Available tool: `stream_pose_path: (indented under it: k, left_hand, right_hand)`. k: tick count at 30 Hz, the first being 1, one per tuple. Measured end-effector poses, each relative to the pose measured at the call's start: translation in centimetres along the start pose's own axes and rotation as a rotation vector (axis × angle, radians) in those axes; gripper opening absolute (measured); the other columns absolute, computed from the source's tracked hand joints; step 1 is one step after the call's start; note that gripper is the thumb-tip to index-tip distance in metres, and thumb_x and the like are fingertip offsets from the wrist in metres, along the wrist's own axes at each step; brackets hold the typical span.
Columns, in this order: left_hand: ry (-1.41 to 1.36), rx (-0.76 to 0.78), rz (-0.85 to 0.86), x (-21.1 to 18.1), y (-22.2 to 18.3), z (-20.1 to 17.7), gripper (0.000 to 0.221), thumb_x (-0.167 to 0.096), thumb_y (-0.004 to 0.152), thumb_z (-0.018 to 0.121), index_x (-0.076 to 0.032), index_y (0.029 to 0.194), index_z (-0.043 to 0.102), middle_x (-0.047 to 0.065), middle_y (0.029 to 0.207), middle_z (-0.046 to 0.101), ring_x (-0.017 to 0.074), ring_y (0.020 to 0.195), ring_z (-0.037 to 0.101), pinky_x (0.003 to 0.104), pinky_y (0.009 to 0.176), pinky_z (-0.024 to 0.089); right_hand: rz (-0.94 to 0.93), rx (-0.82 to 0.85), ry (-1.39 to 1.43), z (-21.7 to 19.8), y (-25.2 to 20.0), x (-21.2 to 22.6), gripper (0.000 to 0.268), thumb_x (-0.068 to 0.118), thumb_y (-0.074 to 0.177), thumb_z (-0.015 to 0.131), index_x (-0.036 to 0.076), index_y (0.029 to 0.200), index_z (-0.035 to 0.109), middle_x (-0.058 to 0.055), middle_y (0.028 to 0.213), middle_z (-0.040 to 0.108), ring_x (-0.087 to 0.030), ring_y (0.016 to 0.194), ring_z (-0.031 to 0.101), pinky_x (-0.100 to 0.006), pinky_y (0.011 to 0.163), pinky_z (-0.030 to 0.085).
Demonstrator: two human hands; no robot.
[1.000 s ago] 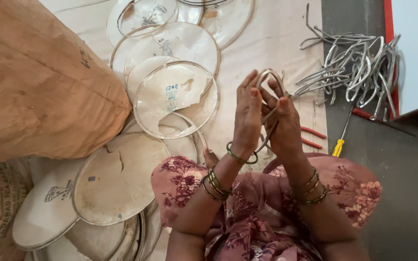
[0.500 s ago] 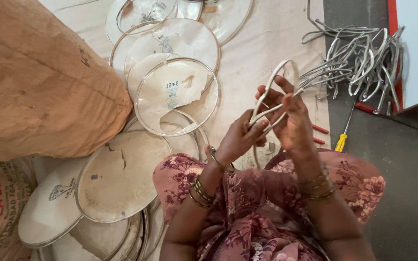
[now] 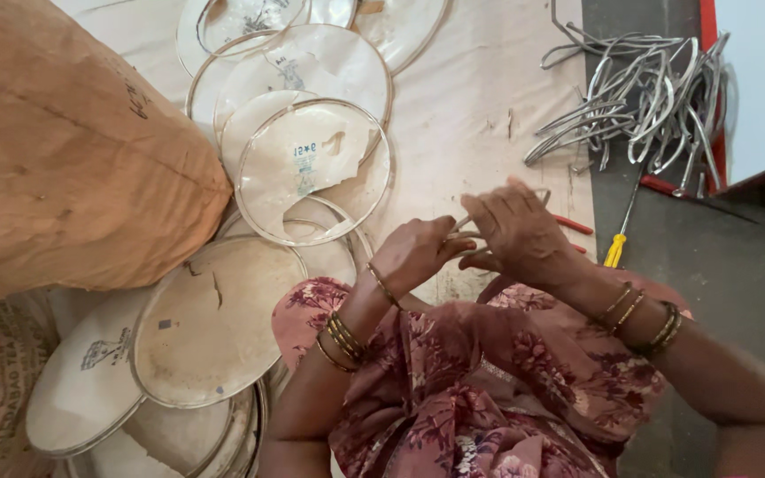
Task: The person fits metal rings onto white circular membranes by hand and using pliers while sitting on the floor.
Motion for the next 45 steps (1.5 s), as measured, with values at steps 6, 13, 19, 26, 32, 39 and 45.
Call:
stream_pose_path:
  k: [6,13,19,26,32,39,45]
  left_hand:
    - [-0.28,0.106,-0.257,0.4,0.5,1.7,0.036,-0.034,0.099,0.059,0.0,0.089,0.066,0.017,0.061,0.065,0.027,0.054,0.066,0.042,0.051,0.055]
    - [-0.023,0.24,-0.229,-0.9,0.6,0.6,0.04,-0.036,0.102,0.054,-0.001,0.088,0.069,0.013,0.062,0.068,0.0221,0.054,0.068,0.039,0.055,0.054]
    - [-0.299,0.289,-0.394,0.0,1.1,0.7,0.056,-0.052,0.101,0.041,-0.008,0.134,0.051,0.016,0.084,0.077,0.0231,0.071,0.076,0.036,0.064,0.06]
    - [-0.406,0.163,-0.223,5.6,0.5,0.8,0.065,-0.059,0.104,0.041,-0.002,0.134,0.053,0.017,0.102,0.076,0.0267,0.093,0.074,0.038,0.076,0.059]
    - [0.194,0.0,0.03,5.2,-1.3,1.4,0.044,-0.047,0.106,0.046,-0.007,0.1,0.064,0.011,0.077,0.072,0.0257,0.063,0.065,0.041,0.058,0.052]
    - [0.154,-0.223,-0.005,3.7,-3.3,3.2,0.036,-0.04,0.107,0.05,-0.006,0.097,0.06,0.007,0.073,0.066,0.0216,0.05,0.057,0.037,0.045,0.047]
    - [0.229,-0.554,-0.158,2.7,-5.0,3.6,0.031,-0.044,0.102,0.055,-0.016,0.091,0.067,0.003,0.066,0.069,0.0225,0.048,0.061,0.047,0.061,0.043]
  right_hand:
    - [-0.079,0.071,0.035,4.0,-1.4,-0.1,0.071,0.067,0.084,0.07,-0.001,0.098,0.056,-0.007,0.067,0.054,-0.022,0.061,0.055,-0.037,0.059,0.048]
    - [-0.112,-0.013,0.049,6.4,-3.5,-0.4,0.062,0.068,0.085,0.065,0.01,0.072,0.048,-0.001,0.054,0.043,-0.018,0.048,0.044,-0.036,0.054,0.045]
    - [-0.011,0.216,0.063,10.0,-4.2,-1.2,0.06,0.068,0.094,0.061,0.014,0.07,0.051,0.005,0.046,0.04,-0.011,0.037,0.035,-0.03,0.034,0.035]
    - [0.313,0.133,0.199,6.9,-3.2,-3.2,0.062,0.065,0.089,0.066,0.004,0.08,0.062,-0.002,0.048,0.05,-0.014,0.043,0.042,-0.034,0.041,0.042]
    - [0.443,0.718,0.45,8.3,-3.1,-3.7,0.062,0.07,0.078,0.074,0.007,0.077,0.068,-0.007,0.067,0.066,-0.02,0.061,0.061,-0.036,0.058,0.049]
    - [0.728,0.831,1.316,8.8,-5.6,-2.5,0.041,0.051,0.088,0.063,0.012,0.095,0.073,-0.006,0.071,0.076,-0.013,0.059,0.067,-0.029,0.053,0.05]
    - [1.164,0.709,1.597,12.0,-8.4,-0.4,0.034,0.033,0.096,0.063,-0.001,0.094,0.068,-0.015,0.073,0.074,-0.02,0.057,0.07,-0.031,0.049,0.056]
Point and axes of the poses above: each hand's wrist, its own y-axis towards the middle knuckle, its own z-axis out of the palm, x = y × z, the point moved 5 cm from there along y, towards the middle knuckle
